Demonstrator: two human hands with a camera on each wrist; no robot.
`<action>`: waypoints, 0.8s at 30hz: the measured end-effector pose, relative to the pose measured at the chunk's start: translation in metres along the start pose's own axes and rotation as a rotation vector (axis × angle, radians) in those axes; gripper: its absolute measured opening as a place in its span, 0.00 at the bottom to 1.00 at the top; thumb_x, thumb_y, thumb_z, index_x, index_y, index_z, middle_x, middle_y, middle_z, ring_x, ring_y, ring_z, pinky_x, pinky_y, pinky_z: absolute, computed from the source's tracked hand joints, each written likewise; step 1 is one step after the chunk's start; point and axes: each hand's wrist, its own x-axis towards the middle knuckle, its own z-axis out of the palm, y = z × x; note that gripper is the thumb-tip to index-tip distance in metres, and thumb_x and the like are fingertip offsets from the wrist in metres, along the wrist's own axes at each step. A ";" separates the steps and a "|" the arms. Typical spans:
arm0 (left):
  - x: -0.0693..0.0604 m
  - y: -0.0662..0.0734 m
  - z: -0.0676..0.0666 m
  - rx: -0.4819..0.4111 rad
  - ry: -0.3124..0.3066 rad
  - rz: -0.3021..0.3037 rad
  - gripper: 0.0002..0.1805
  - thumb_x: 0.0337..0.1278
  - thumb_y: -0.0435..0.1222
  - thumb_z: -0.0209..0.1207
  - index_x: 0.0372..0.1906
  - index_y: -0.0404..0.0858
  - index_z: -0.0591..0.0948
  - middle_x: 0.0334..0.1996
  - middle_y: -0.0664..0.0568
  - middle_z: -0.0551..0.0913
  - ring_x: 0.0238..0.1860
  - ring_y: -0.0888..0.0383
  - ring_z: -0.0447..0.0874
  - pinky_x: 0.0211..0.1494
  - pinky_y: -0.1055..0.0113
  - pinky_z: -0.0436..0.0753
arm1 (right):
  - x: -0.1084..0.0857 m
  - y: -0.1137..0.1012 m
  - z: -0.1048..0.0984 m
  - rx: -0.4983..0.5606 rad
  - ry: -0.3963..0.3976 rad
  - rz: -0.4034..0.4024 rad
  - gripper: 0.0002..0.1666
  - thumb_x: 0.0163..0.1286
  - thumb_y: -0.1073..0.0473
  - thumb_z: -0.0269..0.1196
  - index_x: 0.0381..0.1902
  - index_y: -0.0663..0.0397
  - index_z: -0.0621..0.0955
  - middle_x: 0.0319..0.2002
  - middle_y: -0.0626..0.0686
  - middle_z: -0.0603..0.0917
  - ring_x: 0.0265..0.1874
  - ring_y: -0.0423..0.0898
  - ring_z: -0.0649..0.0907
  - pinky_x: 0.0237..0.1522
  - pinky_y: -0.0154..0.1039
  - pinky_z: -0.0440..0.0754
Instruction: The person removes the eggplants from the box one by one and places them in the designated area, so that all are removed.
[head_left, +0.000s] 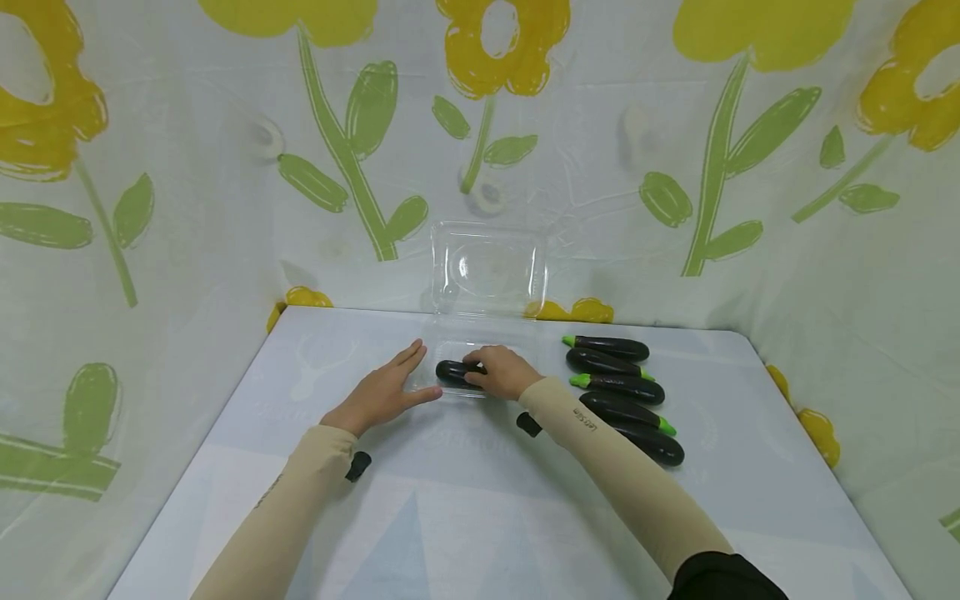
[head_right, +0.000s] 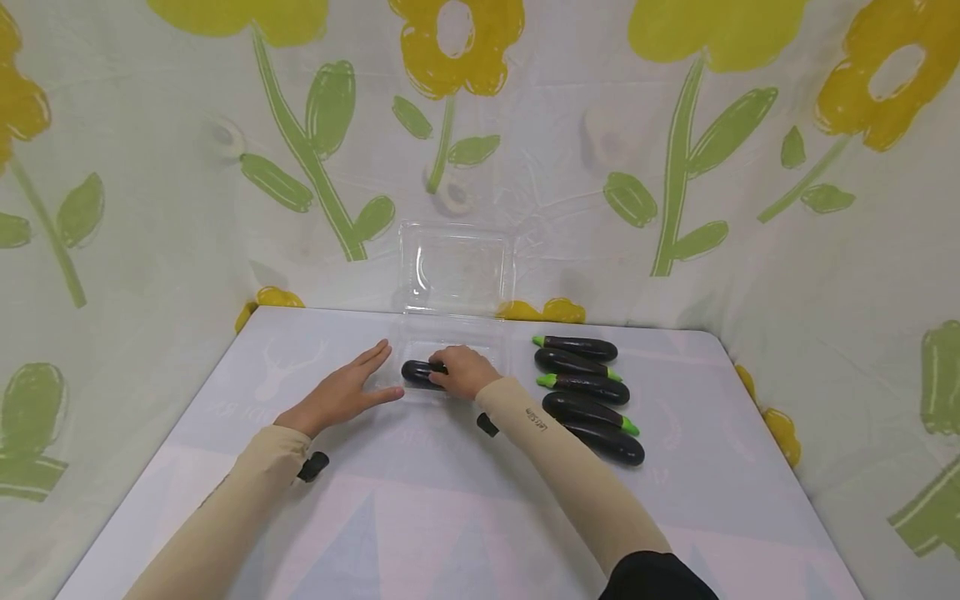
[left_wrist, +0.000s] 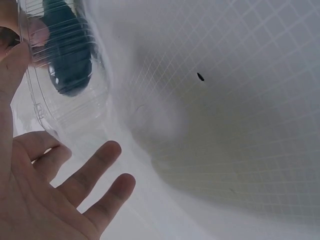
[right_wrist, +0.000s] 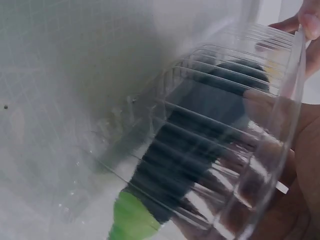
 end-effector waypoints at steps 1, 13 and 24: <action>0.000 0.000 0.000 -0.003 0.001 -0.002 0.53 0.63 0.63 0.60 0.81 0.38 0.54 0.82 0.50 0.48 0.79 0.46 0.52 0.77 0.44 0.59 | 0.000 0.000 0.000 -0.009 -0.004 -0.002 0.23 0.73 0.55 0.65 0.63 0.56 0.81 0.58 0.54 0.84 0.60 0.50 0.80 0.66 0.46 0.74; 0.001 0.000 0.001 -0.006 -0.002 -0.004 0.53 0.62 0.64 0.59 0.81 0.39 0.54 0.82 0.50 0.48 0.79 0.47 0.51 0.77 0.45 0.59 | -0.002 0.004 -0.001 -0.028 -0.036 0.005 0.29 0.71 0.55 0.68 0.67 0.57 0.78 0.60 0.55 0.83 0.61 0.51 0.79 0.67 0.47 0.73; 0.001 0.000 0.001 -0.006 -0.002 -0.006 0.53 0.63 0.62 0.60 0.81 0.38 0.54 0.82 0.50 0.48 0.79 0.46 0.51 0.77 0.45 0.59 | -0.002 0.006 0.000 -0.005 -0.008 0.015 0.30 0.70 0.55 0.69 0.68 0.54 0.77 0.61 0.54 0.82 0.60 0.50 0.79 0.67 0.47 0.73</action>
